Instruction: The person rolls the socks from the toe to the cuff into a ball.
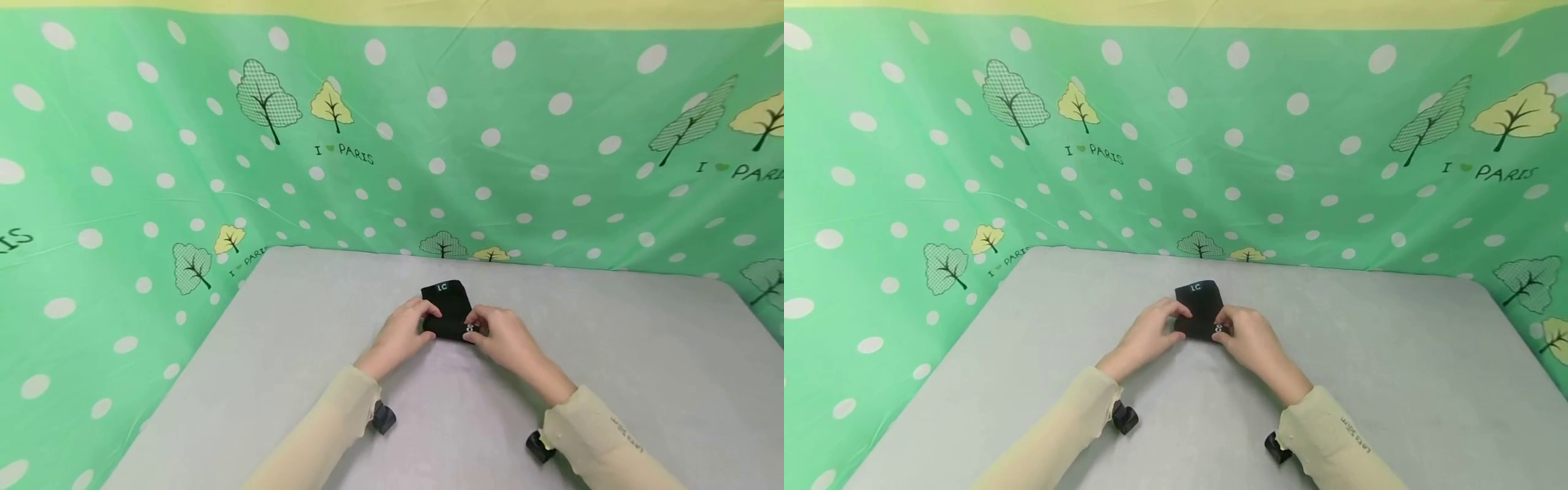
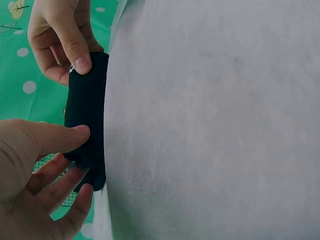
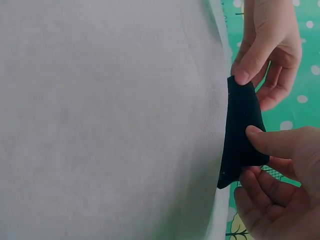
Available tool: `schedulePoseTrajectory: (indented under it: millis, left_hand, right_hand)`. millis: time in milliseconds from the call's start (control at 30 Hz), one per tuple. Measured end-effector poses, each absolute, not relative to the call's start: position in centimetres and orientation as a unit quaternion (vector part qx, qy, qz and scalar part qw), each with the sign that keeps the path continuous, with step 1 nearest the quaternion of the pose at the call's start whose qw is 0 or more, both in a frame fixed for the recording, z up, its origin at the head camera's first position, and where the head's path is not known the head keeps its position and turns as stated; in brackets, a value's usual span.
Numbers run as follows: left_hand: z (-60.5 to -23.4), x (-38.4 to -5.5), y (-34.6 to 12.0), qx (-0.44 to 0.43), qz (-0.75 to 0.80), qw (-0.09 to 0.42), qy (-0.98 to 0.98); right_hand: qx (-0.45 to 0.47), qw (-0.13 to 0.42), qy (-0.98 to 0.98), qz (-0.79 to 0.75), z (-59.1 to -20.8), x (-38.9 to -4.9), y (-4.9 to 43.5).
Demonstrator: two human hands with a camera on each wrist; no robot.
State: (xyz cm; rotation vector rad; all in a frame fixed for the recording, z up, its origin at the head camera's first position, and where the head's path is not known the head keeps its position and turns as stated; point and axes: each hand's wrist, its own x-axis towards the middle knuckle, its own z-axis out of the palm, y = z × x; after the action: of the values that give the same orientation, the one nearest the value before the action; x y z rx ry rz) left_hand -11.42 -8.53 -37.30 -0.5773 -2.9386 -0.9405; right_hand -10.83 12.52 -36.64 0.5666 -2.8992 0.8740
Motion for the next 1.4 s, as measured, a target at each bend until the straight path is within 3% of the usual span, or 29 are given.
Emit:
schedulePoseTrajectory:
  millis: [333,600,967,1400]
  left_hand:
    - [-37.9,-11.7,-8.8,-0.169,-0.309,0.004,-0.936]
    - [-37.6,-12.6,-8.4,-0.153,-0.281,0.009,-0.947]
    - [-37.4,-13.1,-7.9,-0.122,-0.239,0.018,-0.963]
    - [-37.1,-12.5,-7.2,-0.072,-0.362,-0.019,-0.929]
  right_hand:
    - [0.152,-0.023,-0.934,0.321,-36.8,-11.2,12.5]
    - [0.133,-0.033,-0.931,0.338,-36.6,-12.6,13.2]
    - [0.219,0.046,-0.928,0.297,-36.9,-12.7,12.8]
    - [0.221,0.041,-0.954,0.198,-37.1,-12.4,11.8]
